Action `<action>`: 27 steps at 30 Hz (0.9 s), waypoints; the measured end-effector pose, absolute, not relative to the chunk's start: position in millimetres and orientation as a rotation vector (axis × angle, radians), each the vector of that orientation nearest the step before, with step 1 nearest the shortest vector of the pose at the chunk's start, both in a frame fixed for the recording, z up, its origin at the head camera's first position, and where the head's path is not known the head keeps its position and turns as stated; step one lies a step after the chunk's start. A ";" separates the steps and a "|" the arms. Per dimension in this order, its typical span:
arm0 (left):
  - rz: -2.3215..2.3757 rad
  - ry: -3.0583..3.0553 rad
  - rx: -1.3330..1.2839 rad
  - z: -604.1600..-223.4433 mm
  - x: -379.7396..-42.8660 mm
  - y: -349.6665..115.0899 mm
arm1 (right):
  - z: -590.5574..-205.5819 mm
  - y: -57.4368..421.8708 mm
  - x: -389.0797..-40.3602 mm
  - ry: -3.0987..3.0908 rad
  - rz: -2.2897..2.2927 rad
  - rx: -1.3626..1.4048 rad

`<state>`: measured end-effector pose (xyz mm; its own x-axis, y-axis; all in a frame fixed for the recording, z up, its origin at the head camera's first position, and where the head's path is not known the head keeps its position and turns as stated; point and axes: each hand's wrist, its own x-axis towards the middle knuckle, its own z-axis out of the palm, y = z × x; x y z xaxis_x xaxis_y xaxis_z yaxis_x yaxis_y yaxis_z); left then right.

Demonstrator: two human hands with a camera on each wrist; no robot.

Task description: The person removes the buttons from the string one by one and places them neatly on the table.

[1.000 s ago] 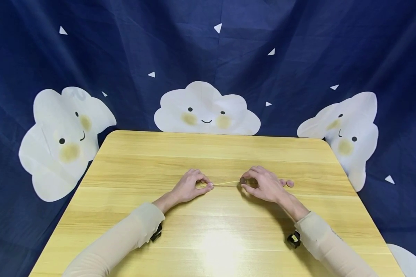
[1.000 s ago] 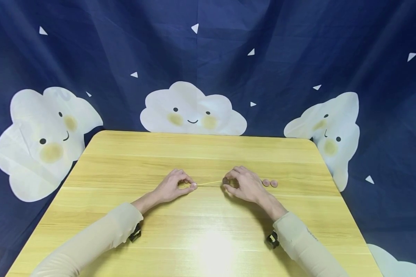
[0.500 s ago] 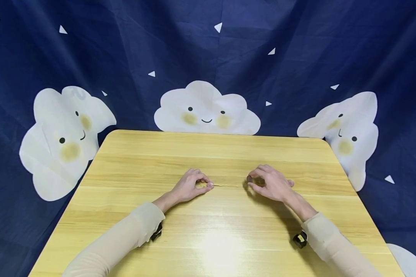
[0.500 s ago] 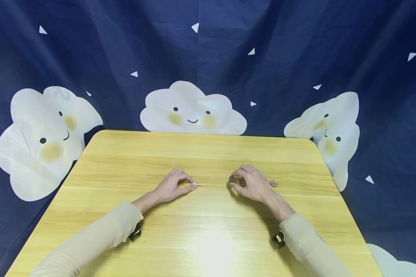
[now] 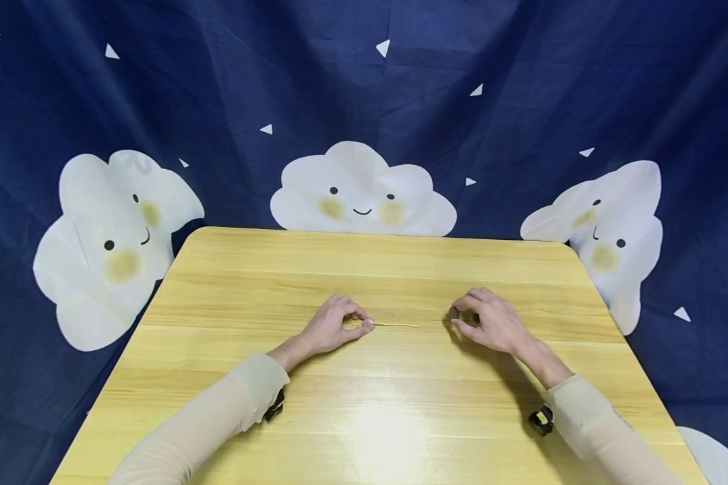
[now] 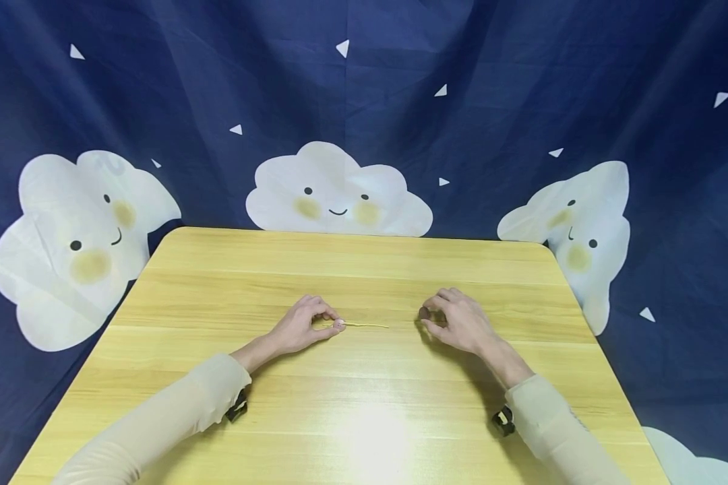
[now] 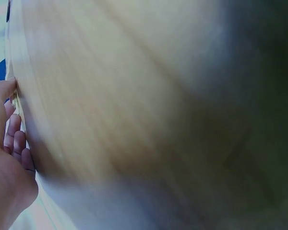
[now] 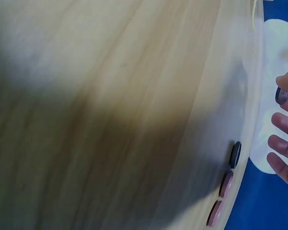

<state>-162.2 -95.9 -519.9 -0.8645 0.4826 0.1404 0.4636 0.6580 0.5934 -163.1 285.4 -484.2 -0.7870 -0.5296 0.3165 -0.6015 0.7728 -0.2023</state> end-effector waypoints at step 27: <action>1.012 2.826 0.830 -520.5 -162.2 -95.1 | -507.3 310.7 -168.9 -2.793 0.375 0.802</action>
